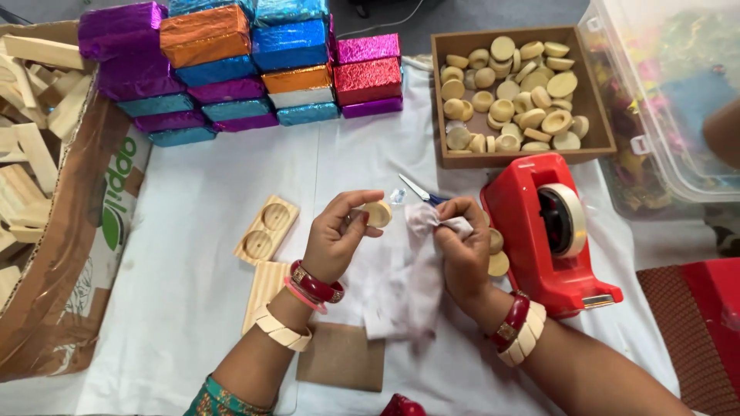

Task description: The person wipes a wooden block with a white cloth, then places it on a sheet of orange foil. They fold the foil around the block to wrap it, smoothing the edges and corners to secure the covering.

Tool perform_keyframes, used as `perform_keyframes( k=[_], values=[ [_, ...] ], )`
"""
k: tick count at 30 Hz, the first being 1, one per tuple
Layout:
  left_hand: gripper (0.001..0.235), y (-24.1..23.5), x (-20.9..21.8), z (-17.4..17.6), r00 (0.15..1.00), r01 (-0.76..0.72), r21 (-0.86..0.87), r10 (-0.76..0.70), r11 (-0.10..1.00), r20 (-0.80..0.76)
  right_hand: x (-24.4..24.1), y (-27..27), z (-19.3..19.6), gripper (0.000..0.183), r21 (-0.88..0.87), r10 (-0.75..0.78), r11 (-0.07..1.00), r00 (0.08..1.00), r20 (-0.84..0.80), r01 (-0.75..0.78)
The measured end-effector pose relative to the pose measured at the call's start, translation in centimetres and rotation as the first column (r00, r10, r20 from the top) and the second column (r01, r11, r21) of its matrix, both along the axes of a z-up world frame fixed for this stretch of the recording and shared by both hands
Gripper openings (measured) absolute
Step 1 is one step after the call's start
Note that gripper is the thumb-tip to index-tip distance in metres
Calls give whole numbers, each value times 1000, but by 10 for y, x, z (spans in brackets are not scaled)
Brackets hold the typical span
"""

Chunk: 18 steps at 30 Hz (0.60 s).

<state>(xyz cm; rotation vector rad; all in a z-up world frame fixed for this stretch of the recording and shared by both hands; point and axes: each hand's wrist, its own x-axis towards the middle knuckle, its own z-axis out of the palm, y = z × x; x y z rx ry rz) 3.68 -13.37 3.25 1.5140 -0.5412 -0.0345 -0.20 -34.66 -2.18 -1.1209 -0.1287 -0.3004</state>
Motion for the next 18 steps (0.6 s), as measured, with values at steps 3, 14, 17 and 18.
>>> perform_keyframes(
  k=[3, 14, 17, 18],
  values=[
    [32, -4, -4, -19, 937, 5, -273, -99, 962, -334, -5, 10, 12, 19, -64, -35, 997, 999, -14, 34],
    [29, -27, -23, -37, 857, -18, -459, -222, 888, -465, -21, 29, 60, 28, -685, 51, 532, 789, 613, 498],
    [30, -31, -32, -25, 820, 8, -597, -346, 802, -455, -18, 29, 66, 34, -661, 78, 361, 685, 724, 658],
    [31, -32, -35, -20, 791, 7, -681, -421, 732, -444, -17, 28, 68, 36, -641, 64, 304, 657, 751, 704]
  ],
)
